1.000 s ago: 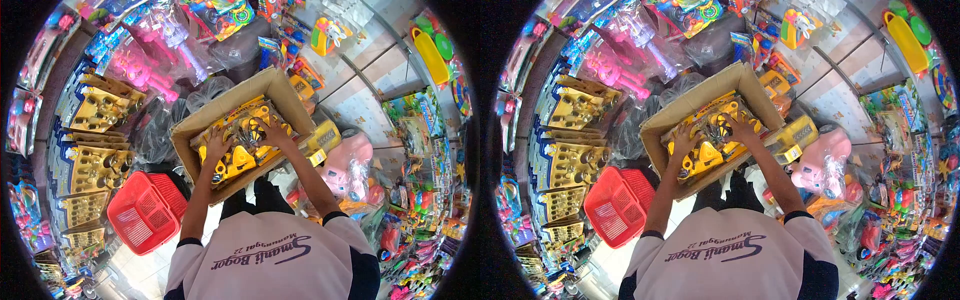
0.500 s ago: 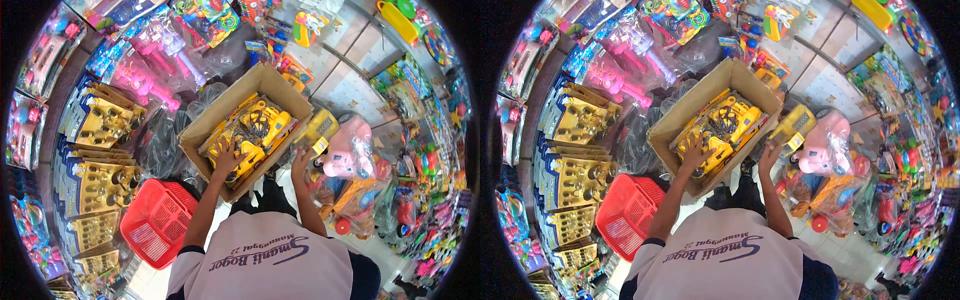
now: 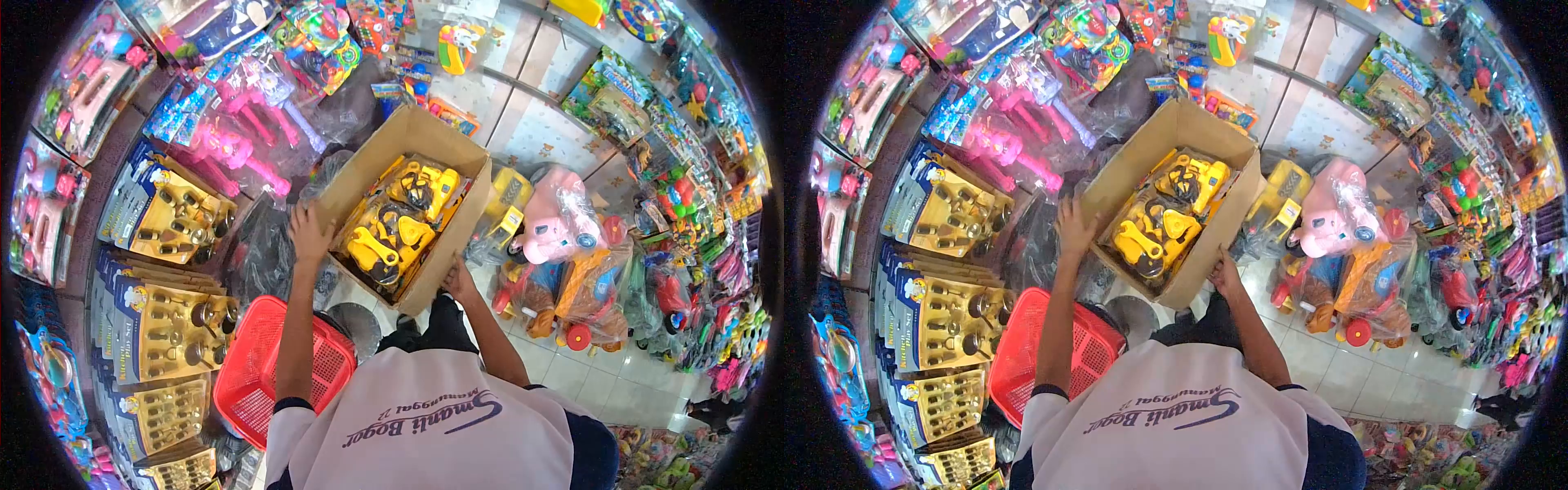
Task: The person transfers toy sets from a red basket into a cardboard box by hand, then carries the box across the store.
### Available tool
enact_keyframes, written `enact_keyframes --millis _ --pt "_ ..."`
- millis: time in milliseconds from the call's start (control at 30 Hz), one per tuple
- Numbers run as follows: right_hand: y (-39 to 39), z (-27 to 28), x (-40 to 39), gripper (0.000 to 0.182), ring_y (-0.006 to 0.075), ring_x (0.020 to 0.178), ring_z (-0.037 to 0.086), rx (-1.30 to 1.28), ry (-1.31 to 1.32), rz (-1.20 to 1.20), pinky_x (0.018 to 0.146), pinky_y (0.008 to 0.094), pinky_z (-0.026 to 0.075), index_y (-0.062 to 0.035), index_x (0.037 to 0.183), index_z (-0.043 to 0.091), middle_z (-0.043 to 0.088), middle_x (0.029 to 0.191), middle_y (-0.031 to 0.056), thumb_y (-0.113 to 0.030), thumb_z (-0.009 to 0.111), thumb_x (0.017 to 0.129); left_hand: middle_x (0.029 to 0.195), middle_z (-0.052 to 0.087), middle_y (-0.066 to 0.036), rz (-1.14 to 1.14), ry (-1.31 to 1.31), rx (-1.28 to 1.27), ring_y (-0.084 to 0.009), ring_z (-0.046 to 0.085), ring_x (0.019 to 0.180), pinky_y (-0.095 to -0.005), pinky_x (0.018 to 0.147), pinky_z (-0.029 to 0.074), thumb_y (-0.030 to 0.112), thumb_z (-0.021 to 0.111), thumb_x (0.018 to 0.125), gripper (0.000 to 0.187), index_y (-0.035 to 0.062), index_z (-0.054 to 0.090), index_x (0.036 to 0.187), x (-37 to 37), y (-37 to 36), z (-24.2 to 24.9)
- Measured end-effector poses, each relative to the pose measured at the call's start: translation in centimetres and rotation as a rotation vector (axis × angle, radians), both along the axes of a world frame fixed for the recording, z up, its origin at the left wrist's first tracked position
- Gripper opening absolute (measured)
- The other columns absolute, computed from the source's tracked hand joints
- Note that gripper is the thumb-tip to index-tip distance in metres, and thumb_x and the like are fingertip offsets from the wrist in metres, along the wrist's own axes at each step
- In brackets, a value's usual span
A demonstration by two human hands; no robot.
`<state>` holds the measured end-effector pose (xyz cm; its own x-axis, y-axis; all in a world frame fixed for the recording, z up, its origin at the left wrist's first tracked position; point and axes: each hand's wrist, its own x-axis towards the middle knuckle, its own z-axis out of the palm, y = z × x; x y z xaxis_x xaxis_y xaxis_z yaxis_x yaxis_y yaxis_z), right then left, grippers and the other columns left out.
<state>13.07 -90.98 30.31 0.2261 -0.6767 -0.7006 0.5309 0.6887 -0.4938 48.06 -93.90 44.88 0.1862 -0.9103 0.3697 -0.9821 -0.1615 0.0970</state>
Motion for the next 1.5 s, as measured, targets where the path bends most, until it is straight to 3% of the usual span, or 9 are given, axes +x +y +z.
enact_keyframes --millis 100,267,467,633,667,800,1033,1233,1500 --pt "1.5 1.7 -1.2 0.048 0.0213 0.098 0.056 -0.090 0.049 -0.133 0.088 0.0345 0.042 -0.0074 0.121 0.047 0.058 0.111 0.0057 -0.042 0.051 0.088 0.123 0.044 -0.027 -0.039 0.593 0.120 -0.0436 0.044 0.113 -0.0463 0.092 0.039 0.038 0.059 0.081 0.070 0.0079 0.026 0.135 2.7 0.4 -2.1" --pt "2.8 7.6 -3.9 0.044 0.0174 0.095 0.057 -0.400 0.411 -0.253 0.083 0.0304 0.045 -0.0039 0.115 0.051 0.059 0.106 0.0071 -0.039 0.050 0.089 0.116 0.048 -0.029 -0.037 0.652 0.225 -0.0455 0.048 0.106 -0.0463 0.089 0.041 0.043 0.054 0.083 0.064 0.0077 0.032 0.132 2.7 0.9 -1.8" --pt "0.3 16.2 -5.1 0.046 0.0206 0.110 0.049 -0.648 0.029 -0.053 0.093 0.0352 0.039 -0.0019 0.123 0.047 0.054 0.116 0.0114 -0.037 0.040 0.094 0.099 0.059 -0.021 0.000 0.927 0.268 -0.0354 0.058 0.093 -0.0406 0.074 0.048 0.054 0.036 0.089 0.057 0.0055 0.052 0.116 4.6 0.4 -4.0" --pt "-1.3 14.4 -0.1 0.044 0.0316 0.116 0.043 -1.068 0.919 0.209 0.098 0.0399 0.033 -0.0067 0.125 0.048 0.048 0.121 0.0187 -0.035 0.048 0.091 0.095 0.061 -0.014 0.072 1.219 0.508 -0.0227 0.062 0.078 -0.0302 0.058 0.051 0.053 0.034 0.091 0.055 0.0086 0.053 0.117 5.5 1.1 -5.1" --pt "-1.7 12.3 0.6 0.044 0.0338 0.116 0.042 -1.223 1.143 0.248 0.099 0.0403 0.032 -0.0073 0.125 0.048 0.047 0.122 0.0200 -0.034 0.050 0.090 0.097 0.061 -0.014 0.055 1.200 0.557 -0.0227 0.061 0.081 -0.0313 0.062 0.051 0.053 0.034 0.091 0.055 0.0091 0.052 0.118 5.6 1.2 -5.3" --pt "-1.4 9.0 3.4 0.045 0.0333 0.118 0.041 -0.991 0.967 0.297 0.101 0.0367 0.031 -0.0037 0.127 0.044 0.043 0.126 0.0226 -0.027 0.050 0.090 0.109 0.058 -0.016 0.029 1.210 0.660 -0.0264 0.057 0.095 -0.0404 0.078 0.047 0.057 0.036 0.088 0.060 0.0100 0.047 0.125 4.7 1.7 -4.2" --pt "0.0 9.0 3.6 0.044 0.0420 0.120 0.037 -1.050 1.191 0.125 0.100 0.0413 0.030 -0.0077 0.130 0.041 0.041 0.127 0.0260 -0.028 0.047 0.091 0.139 0.031 -0.022 0.170 1.560 0.860 -0.0395 0.031 0.126 -0.0591 0.096 0.028 0.081 0.032 0.072 0.097 0.0112 0.028 0.139 4.1 1.1 -5.4" --pt "-0.2 9.8 3.1 0.045 0.0371 0.116 0.044 -1.021 1.174 0.128 0.099 0.0380 0.033 -0.0058 0.131 0.040 0.045 0.125 0.0225 -0.025 0.047 0.091 0.143 0.024 -0.019 0.274 1.565 0.834 -0.0387 0.024 0.130 -0.0594 0.101 0.020 0.084 0.032 0.068 0.102 0.0133 0.023 0.142 3.7 1.0 -5.4" --pt "-3.0 10.1 0.4 0.045 0.0334 0.118 0.045 -1.018 1.160 0.225 0.098 0.0365 0.035 -0.0082 0.132 0.041 0.047 0.128 0.0191 -0.024 0.048 0.090 0.144 0.024 -0.016 0.010 1.761 0.910 -0.0366 0.025 0.130 -0.0611 0.099 0.022 0.085 0.029 0.068 0.104 0.0125 0.021 0.142 2.3 -0.2 -7.2"
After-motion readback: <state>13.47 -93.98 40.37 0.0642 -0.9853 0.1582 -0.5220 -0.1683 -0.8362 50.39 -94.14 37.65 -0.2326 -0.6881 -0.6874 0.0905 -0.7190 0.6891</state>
